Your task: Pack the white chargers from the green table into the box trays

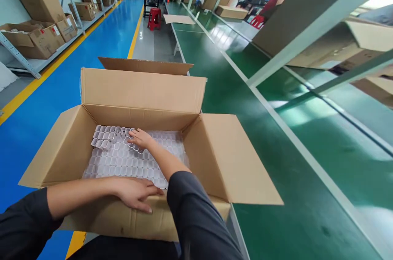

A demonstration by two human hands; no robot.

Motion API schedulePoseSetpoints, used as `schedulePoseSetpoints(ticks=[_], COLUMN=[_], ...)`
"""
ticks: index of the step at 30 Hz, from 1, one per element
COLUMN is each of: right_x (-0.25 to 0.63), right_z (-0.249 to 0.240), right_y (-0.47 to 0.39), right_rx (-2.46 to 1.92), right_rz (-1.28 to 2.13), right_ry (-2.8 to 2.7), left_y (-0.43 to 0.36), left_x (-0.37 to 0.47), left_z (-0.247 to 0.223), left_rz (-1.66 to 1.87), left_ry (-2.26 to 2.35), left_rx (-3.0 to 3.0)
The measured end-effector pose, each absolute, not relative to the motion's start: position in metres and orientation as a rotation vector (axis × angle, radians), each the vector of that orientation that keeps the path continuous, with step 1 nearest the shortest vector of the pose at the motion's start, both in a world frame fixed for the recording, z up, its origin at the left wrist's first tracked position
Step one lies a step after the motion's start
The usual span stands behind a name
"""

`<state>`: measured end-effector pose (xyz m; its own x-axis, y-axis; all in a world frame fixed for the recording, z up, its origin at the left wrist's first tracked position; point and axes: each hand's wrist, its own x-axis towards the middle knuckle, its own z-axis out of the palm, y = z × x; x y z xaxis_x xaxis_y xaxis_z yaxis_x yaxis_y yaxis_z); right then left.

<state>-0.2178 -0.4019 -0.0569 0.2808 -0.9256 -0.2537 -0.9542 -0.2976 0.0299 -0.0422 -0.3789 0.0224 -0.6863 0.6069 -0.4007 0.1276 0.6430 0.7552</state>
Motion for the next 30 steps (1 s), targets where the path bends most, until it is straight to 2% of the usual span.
schedulePoseSetpoints(ticks=[8, 12, 15, 18, 21, 25, 27, 30], right_x=[-0.21, -0.203, -0.207, -0.215, -0.214, -0.183, -0.148, -0.08], right_z=[-0.103, -0.097, -0.073, -0.033, 0.017, 0.07, 0.082, 0.079], right_y=[-0.477, -0.482, -0.458, -0.396, -0.299, -0.141, -0.056, 0.061], right_rx=[-2.427, -2.407, -2.375, -2.248, -2.074, -1.812, -1.492, -0.743], right_rz=[0.32, 0.294, 0.27, 0.271, 0.208, -0.137, -0.33, -0.572], right_ry=[1.77, 1.806, 1.856, 1.981, 2.151, 2.579, 2.927, 3.471], left_y=[-0.376, -0.378, -0.383, -0.384, -0.385, -0.402, -0.411, -0.405], left_x=[-0.043, -0.045, -0.047, -0.042, -0.03, -0.029, -0.036, -0.042], left_z=[0.013, 0.015, 0.019, 0.024, 0.021, -0.011, -0.028, -0.032], left_rz=[0.843, 0.834, 0.874, 0.96, 1.025, 1.015, 0.995, 1.018], left_ry=[2.271, 2.258, 2.24, 2.232, 2.296, 2.457, 2.569, 2.821], left_rx=[0.644, 0.626, 0.573, 0.56, 0.49, 0.489, 0.609, 0.71])
